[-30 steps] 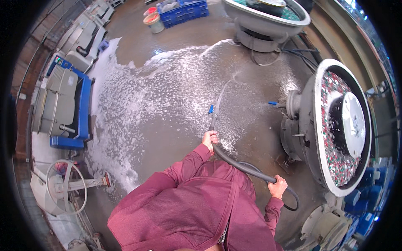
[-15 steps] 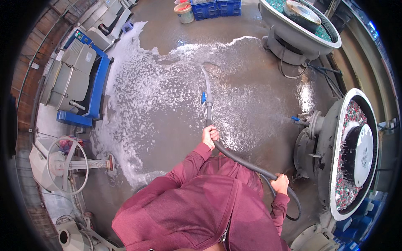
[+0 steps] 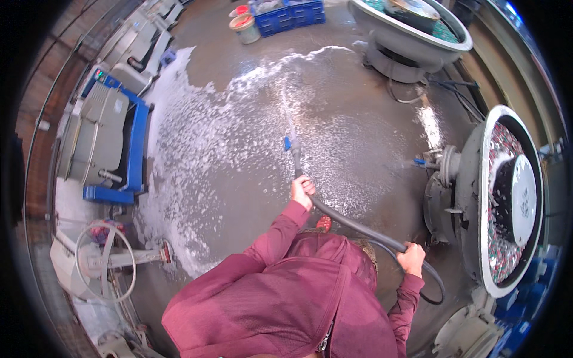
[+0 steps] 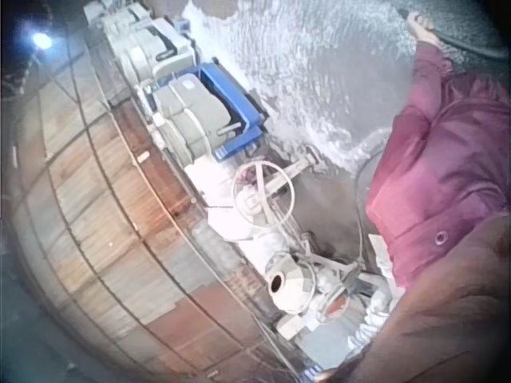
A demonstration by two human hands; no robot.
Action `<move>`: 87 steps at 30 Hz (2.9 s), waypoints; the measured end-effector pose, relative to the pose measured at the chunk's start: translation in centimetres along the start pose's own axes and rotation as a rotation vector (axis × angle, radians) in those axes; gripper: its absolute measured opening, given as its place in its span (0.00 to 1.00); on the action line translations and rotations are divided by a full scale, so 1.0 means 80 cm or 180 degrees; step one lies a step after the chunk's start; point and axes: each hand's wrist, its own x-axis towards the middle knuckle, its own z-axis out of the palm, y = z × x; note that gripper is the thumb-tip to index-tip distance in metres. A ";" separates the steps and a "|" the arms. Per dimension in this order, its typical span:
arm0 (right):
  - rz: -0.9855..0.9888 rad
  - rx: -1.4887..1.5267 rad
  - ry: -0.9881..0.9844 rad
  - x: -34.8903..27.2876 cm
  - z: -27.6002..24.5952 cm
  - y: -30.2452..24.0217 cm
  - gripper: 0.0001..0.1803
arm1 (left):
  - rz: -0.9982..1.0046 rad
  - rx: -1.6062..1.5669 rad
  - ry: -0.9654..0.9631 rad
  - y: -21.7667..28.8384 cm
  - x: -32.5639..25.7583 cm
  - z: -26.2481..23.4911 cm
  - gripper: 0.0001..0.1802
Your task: The person uses a high-pressure water hose to spray water into two large rotating industrial drums filled with colorful plastic pellets. They move around the drums, directing the water stream into the rotating contents and then spray the surrounding floor area.
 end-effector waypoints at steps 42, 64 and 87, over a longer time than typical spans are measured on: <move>-0.0735 0.0123 -0.0884 0.057 0.073 -0.111 0.14 | 0.0659 -0.0311 0.0689 0.140 -0.048 -0.104 0.13; 0.1137 0.0722 -0.0355 -0.105 0.005 -0.162 0.12 | -0.3879 0.0922 -0.0083 0.080 0.111 0.009 0.13; 0.0521 0.0608 -0.0601 -0.099 -0.012 -0.098 0.12 | -0.3573 0.1474 -0.0022 0.089 0.063 -0.013 0.15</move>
